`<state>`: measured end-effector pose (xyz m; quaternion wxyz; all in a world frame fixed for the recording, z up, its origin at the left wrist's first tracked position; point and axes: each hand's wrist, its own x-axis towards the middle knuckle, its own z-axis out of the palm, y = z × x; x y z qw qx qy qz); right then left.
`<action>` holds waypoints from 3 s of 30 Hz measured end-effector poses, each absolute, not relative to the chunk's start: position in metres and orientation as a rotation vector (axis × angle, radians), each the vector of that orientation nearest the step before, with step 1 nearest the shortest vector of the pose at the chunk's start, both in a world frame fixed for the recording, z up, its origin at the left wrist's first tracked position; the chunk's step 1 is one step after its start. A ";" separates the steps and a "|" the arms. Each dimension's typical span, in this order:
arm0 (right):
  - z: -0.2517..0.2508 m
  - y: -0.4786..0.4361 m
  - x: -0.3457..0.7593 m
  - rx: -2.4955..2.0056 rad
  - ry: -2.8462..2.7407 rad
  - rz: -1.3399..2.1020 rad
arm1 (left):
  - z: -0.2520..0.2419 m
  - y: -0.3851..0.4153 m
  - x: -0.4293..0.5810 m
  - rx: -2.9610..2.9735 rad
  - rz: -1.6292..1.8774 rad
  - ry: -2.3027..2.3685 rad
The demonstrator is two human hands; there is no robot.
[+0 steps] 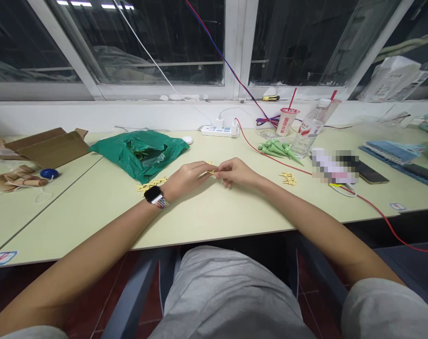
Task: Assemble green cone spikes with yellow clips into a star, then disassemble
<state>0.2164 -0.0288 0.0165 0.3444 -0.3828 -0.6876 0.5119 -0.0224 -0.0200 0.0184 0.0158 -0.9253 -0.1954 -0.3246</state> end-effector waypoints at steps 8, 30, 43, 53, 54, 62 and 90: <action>0.020 -0.032 0.219 -1.075 -2.082 0.921 | 0.024 -0.026 -0.019 -3.011 -0.996 -0.852; 0.014 -0.043 0.214 -1.071 -2.252 -0.073 | 0.032 -0.033 -0.011 -3.164 -1.091 -1.416; 0.012 -0.046 0.212 -1.076 -2.238 0.039 | 0.029 -0.029 -0.017 -3.093 -1.169 -1.138; 0.012 -0.048 0.211 -1.055 -2.242 0.033 | 0.029 -0.029 -0.017 -3.027 -1.228 -1.128; 0.012 -0.048 0.211 -1.047 -2.238 0.030 | 0.029 -0.029 -0.017 -3.025 -1.203 -1.113; 0.012 -0.049 0.211 -1.049 -2.224 0.031 | 0.027 -0.027 -0.018 -3.048 -1.176 -1.061; 0.008 -0.045 0.211 -0.889 -2.165 0.109 | 0.027 -0.030 -0.018 -3.036 -1.183 -1.114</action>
